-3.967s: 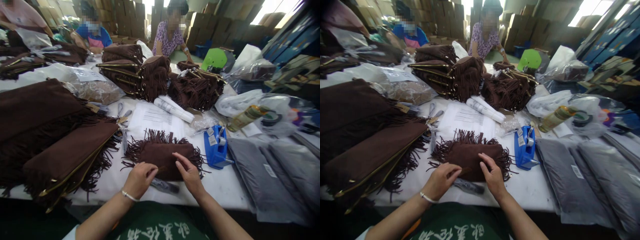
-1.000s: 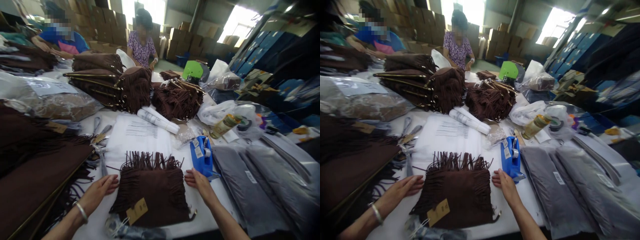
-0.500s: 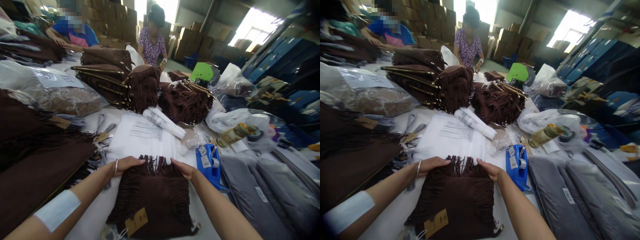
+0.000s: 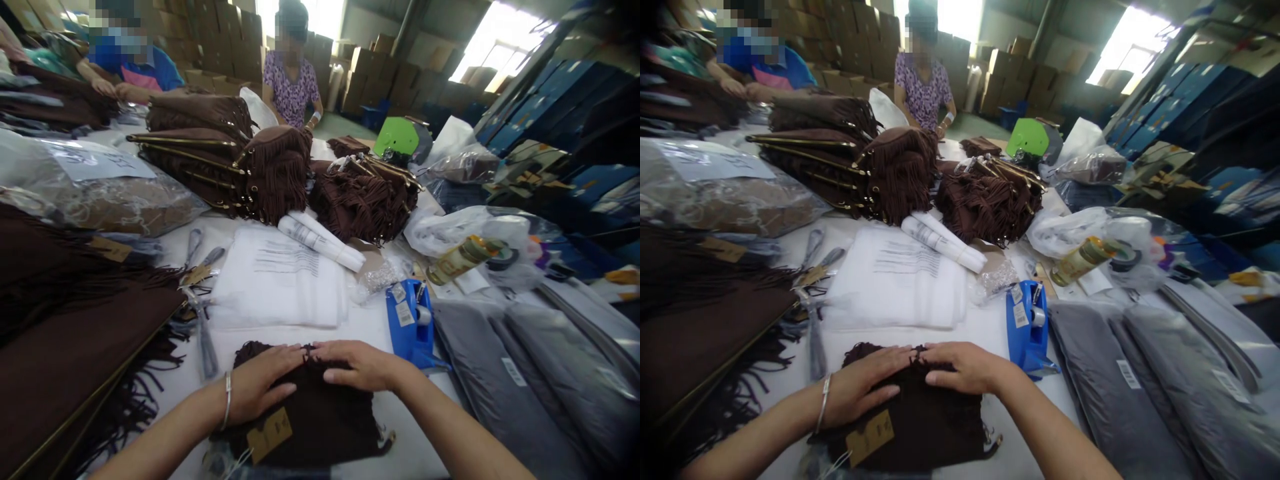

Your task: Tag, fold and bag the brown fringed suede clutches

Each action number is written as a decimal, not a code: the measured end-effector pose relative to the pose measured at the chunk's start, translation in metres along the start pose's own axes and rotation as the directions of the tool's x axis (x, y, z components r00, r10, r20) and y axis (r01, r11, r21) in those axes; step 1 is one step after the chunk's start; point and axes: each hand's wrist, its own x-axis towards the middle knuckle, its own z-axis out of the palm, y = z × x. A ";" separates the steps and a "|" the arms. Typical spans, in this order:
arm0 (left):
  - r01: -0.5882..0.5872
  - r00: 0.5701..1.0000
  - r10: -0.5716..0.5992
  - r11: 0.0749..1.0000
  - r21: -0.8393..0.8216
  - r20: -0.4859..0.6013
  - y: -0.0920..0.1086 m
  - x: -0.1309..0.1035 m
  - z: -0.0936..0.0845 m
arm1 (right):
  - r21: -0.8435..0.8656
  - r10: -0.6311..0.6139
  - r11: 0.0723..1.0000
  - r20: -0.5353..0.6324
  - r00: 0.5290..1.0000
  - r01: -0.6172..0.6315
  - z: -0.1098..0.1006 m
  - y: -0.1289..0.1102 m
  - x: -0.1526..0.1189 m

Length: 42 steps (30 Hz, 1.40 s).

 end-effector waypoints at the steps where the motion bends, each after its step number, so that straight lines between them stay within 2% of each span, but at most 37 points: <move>1: -0.036 0.999 0.040 0.993 0.116 -0.031 0.001 -0.009 0.010 | -0.150 -0.036 0.988 -0.018 0.999 0.033 0.012 -0.002 -0.003; 2: -0.060 0.996 0.071 0.977 0.207 -0.048 0.002 -0.017 0.019 | -0.267 -0.064 0.962 -0.040 0.997 0.051 0.026 -0.002 -0.007; 4: -0.082 0.992 0.109 0.941 0.329 -0.065 0.002 -0.029 0.034 | -0.391 -0.100 0.919 -0.083 0.992 0.060 0.055 0.006 -0.013; 6: -0.096 0.989 0.132 0.915 0.393 -0.066 0.002 -0.035 0.042 | -0.406 -0.136 0.911 -0.140 0.981 0.069 0.079 0.015 -0.021; 8: -0.113 0.986 0.153 0.899 0.423 -0.061 0.002 -0.038 0.044 | -0.321 -0.176 0.941 -0.205 0.963 0.104 0.092 0.018 -0.029; 10: -0.139 0.983 0.176 0.888 0.438 -0.045 0.002 -0.040 0.044 | -0.126 -0.198 0.978 -0.288 0.937 0.168 0.092 0.012 -0.036; 12: -0.162 0.981 0.192 0.879 0.449 -0.022 0.002 -0.039 0.043 | 0.061 -0.183 0.971 -0.434 0.882 0.232 0.080 0.001 -0.037; 14: -0.162 0.982 0.188 0.872 0.462 -0.011 0.004 -0.037 0.043 | 0.123 -0.119 0.966 -0.567 0.815 0.226 0.064 -0.007 -0.028; 15: -0.155 0.984 0.178 0.870 0.468 -0.006 0.006 -0.035 0.043 | 0.105 -0.090 0.977 -0.595 0.799 0.188 0.057 -0.009 -0.021; 16: -0.145 0.986 0.166 0.868 0.475 -0.002 0.008 -0.034 0.042 | 0.065 -0.076 0.988 -0.580 0.811 0.140 0.052 -0.009 -0.012; 18: -0.135 0.989 0.149 0.865 0.483 0.009 0.015 -0.036 0.041 | -0.071 -0.078 0.996 -0.459 0.885 0.051 0.051 -0.003 0.005; 20: -0.132 0.988 0.157 0.868 0.478 -0.013 0.021 -0.047 0.038 | -0.255 -0.095 0.967 -0.340 0.936 0.005 0.064 0.005 0.017; 21: -0.126 0.985 0.168 0.873 0.470 -0.048 0.025 -0.056 0.038 | -0.342 -0.105 0.940 -0.310 0.945 -0.008 0.072 0.008 0.020; 24: -0.130 0.964 0.221 0.878 0.460 -0.149 0.033 -0.095 0.041 | -0.503 -0.141 0.863 -0.321 0.936 -0.042 0.096 0.014 0.020; 28: -0.138 0.968 0.226 0.841 0.524 -0.107 0.038 -0.139 0.058 | -0.548 -0.159 0.834 -0.333 0.929 -0.053 0.104 0.015 0.015; 31: -0.127 0.971 0.217 0.826 0.549 -0.101 0.042 -0.151 0.064 | -0.559 -0.155 0.827 -0.326 0.933 -0.057 0.102 0.014 0.014; 33: -0.151 0.960 0.253 0.827 0.541 -0.120 0.046 -0.147 0.057 | -0.567 -0.152 0.821 -0.323 0.934 -0.062 0.102 0.013 0.014; 35: -0.104 0.942 0.252 0.850 0.516 -0.224 0.048 -0.132 0.040 | -0.572 -0.154 0.818 -0.323 0.934 -0.063 0.103 0.013 0.014; 37: 0.028 0.909 0.181 0.872 0.489 -0.375 0.043 -0.105 0.016 | -0.574 -0.159 0.817 -0.323 0.933 -0.060 0.103 0.012 0.015; 39: 0.182 0.891 0.065 0.856 0.484 -0.450 0.030 -0.066 -0.010 | -0.574 -0.165 0.817 -0.323 0.932 -0.055 0.104 0.010 0.015; 40: 0.239 0.909 -0.005 0.825 0.512 -0.416 0.020 -0.043 -0.022 | -0.574 -0.166 0.817 -0.323 0.932 -0.053 0.104 0.009 0.015; 42: 0.234 0.944 -0.048 0.794 0.560 -0.327 -0.001 0.003 -0.038 | -0.573 -0.165 0.818 -0.330 0.930 -0.058 0.103 0.010 0.015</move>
